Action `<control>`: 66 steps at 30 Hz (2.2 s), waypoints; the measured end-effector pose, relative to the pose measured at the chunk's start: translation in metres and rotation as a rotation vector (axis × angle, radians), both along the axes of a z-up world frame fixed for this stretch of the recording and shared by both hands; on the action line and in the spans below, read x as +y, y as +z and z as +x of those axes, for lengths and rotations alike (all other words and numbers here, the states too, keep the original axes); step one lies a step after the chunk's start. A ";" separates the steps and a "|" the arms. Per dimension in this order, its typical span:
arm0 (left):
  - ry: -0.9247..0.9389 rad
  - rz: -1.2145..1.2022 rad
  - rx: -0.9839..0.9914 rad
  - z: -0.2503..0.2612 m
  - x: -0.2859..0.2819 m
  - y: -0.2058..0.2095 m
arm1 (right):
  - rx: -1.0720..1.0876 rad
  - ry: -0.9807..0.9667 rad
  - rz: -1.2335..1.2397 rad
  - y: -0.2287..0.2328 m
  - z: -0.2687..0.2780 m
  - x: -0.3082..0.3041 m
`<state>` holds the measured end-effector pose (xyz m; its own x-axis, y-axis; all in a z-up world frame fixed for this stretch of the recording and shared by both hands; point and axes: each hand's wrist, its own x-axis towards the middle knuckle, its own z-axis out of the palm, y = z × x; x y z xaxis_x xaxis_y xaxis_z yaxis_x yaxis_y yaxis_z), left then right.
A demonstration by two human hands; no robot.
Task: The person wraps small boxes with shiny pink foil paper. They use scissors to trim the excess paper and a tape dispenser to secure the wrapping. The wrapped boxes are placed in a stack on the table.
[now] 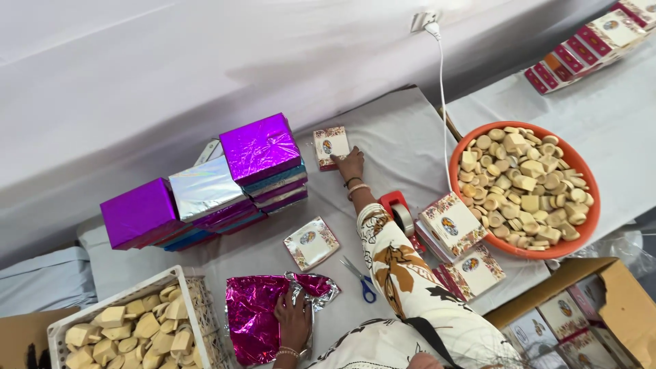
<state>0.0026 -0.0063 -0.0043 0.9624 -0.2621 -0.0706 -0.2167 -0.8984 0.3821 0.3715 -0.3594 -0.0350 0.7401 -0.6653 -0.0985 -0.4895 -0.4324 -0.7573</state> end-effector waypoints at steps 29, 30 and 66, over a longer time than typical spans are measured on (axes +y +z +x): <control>-0.051 -0.005 -0.049 -0.006 0.004 -0.007 | -0.568 -0.678 0.090 0.143 -0.497 -0.073; -0.048 0.012 -0.047 -0.003 0.004 -0.005 | -0.487 -0.771 0.095 0.136 -0.496 -0.075; -0.068 0.020 -0.052 -0.004 0.006 -0.005 | -0.488 -0.990 -0.159 0.032 -0.575 -0.169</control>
